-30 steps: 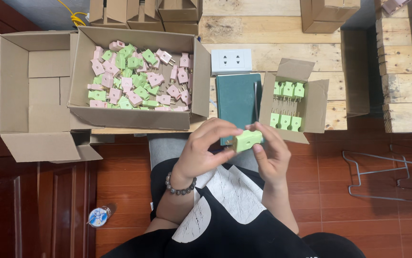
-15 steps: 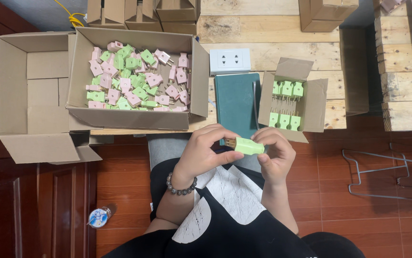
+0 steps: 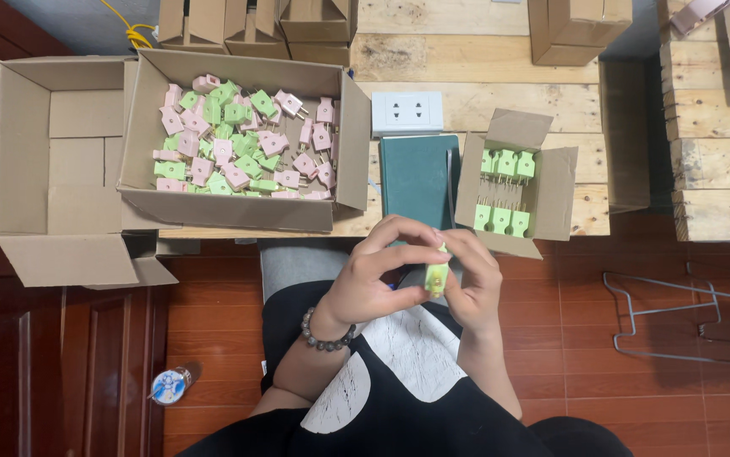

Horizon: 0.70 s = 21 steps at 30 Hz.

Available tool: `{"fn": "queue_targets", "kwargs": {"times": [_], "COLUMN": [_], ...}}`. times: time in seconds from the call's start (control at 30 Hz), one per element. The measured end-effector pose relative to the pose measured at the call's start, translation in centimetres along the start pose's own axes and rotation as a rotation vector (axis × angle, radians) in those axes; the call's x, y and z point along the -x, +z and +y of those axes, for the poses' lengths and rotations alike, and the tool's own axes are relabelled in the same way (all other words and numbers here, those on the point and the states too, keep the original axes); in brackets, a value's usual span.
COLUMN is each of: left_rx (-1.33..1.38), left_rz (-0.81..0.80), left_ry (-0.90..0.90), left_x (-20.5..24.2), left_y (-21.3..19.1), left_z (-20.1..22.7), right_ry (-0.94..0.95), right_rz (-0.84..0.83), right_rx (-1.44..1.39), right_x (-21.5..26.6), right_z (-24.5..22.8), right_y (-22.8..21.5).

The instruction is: The person inserts metal prongs into green and pink plastic housings by hand and places the assembled units into cardboard boxes on a wooden workbench.

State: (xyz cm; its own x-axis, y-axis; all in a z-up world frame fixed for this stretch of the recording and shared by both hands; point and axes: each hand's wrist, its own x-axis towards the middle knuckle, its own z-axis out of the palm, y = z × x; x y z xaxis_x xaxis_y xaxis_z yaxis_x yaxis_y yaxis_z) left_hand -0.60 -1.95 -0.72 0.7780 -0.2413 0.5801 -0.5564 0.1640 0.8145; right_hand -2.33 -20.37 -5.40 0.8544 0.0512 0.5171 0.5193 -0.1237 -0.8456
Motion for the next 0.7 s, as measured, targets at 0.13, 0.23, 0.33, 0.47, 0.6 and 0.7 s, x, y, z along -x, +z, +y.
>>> {"fn": "queue_targets", "kwargs": {"times": [0.13, 0.23, 0.33, 0.47, 0.6, 0.7], "left_rx": [-0.019, -0.048, 0.024, -0.022, -0.081, -0.107], "left_rz": [0.009, 0.027, -0.015, -0.077, -0.052, -0.025], "left_ry": [-0.003, -0.014, -0.111, -0.122, -0.123, -0.123], "left_x": [-0.1, -0.6, -0.7, -0.6, -0.2, -0.6], "left_y": [0.0, -0.1, -0.4, -0.5, -0.3, -0.2], "left_z": [-0.3, 0.3, 0.9, 1.0, 0.5, 0.9], "right_ry": [0.008, 0.001, -0.050, -0.098, -0.141, -0.111], "right_rz": [-0.004, 0.055, 0.131, 0.170, 0.174, 0.174], "right_rx": [0.033, 0.030, 0.011, -0.042, -0.075, -0.054], "right_x": [-0.1, 0.0, 0.2, 1.1, 1.2, 1.0], "right_z": [-0.1, -0.1, 0.2, 0.8, 0.8, 0.6], "right_y": [0.0, -0.2, -0.5, -0.5, -0.1, -0.1]}}
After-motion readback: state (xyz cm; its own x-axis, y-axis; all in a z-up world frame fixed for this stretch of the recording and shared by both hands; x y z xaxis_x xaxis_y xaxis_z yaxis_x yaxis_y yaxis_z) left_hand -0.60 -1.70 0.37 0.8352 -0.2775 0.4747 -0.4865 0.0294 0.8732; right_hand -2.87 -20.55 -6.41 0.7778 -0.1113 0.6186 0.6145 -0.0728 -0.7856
